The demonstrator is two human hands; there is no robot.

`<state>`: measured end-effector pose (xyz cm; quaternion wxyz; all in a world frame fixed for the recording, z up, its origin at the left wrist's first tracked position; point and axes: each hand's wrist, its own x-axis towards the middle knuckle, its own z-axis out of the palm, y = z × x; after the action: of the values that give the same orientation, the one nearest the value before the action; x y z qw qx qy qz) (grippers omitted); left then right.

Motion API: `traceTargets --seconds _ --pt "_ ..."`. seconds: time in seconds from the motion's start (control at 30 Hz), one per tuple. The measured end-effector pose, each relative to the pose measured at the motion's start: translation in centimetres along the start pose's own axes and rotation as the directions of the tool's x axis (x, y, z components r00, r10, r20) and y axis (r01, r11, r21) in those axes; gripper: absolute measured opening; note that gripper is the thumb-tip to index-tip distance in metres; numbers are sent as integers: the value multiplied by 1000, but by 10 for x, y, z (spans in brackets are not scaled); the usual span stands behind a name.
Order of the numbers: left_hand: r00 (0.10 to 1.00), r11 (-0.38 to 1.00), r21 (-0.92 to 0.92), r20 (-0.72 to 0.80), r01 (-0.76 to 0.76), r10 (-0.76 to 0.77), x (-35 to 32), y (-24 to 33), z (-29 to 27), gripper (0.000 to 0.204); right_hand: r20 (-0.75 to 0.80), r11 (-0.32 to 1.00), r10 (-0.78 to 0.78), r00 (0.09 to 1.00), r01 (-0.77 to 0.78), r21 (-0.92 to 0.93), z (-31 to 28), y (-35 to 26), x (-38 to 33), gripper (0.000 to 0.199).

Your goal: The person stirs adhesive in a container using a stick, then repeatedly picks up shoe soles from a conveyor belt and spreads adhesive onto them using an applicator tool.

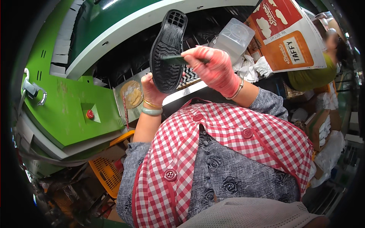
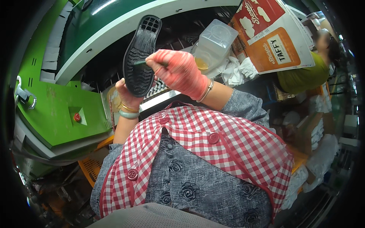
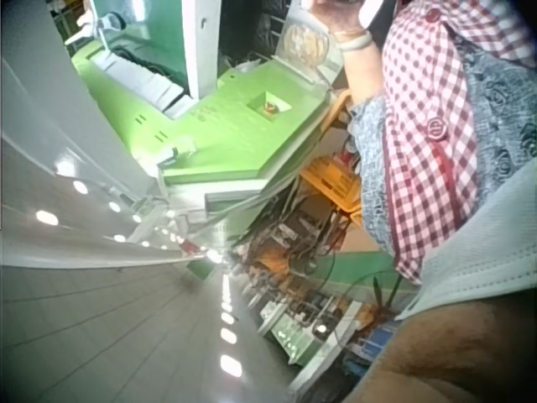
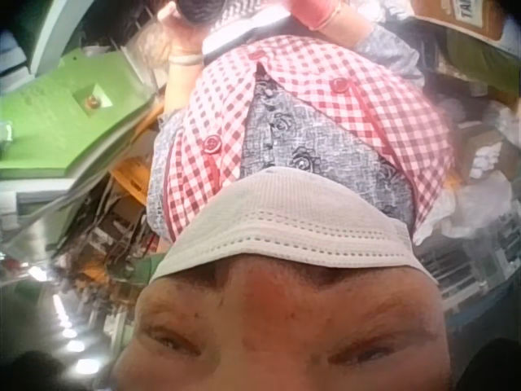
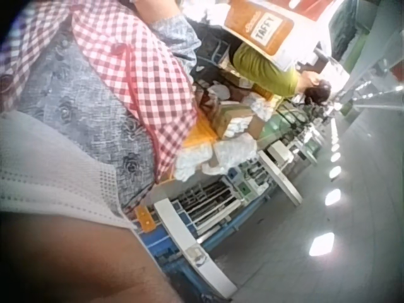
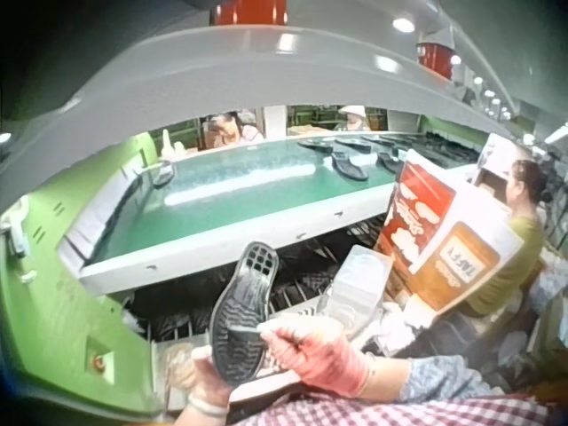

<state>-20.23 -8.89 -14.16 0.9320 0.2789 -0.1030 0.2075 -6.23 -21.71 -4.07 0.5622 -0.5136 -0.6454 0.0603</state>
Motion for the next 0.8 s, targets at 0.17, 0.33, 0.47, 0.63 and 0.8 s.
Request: traceTargets --seconds 0.17,0.33,0.47,0.63,0.8 --pt "998 999 41 -59 -30 32 -2 -6 11 69 -343 980 35 939 35 195 -20 4 24 11" --pt "988 978 149 -9 -149 152 9 -13 24 69 -362 994 62 930 -25 104 -28 16 45 13" --pt "970 931 276 20 -238 243 13 -15 23 68 -309 991 73 948 -104 -85 -27 10 51 13" --pt "963 918 295 26 -264 269 10 -19 20 68 -272 925 -117 955 5 -379 -22 15 53 14" --pt "966 917 314 1 -245 257 12 -22 15 69 -92 917 -53 994 12 -399 -28 28 51 18"
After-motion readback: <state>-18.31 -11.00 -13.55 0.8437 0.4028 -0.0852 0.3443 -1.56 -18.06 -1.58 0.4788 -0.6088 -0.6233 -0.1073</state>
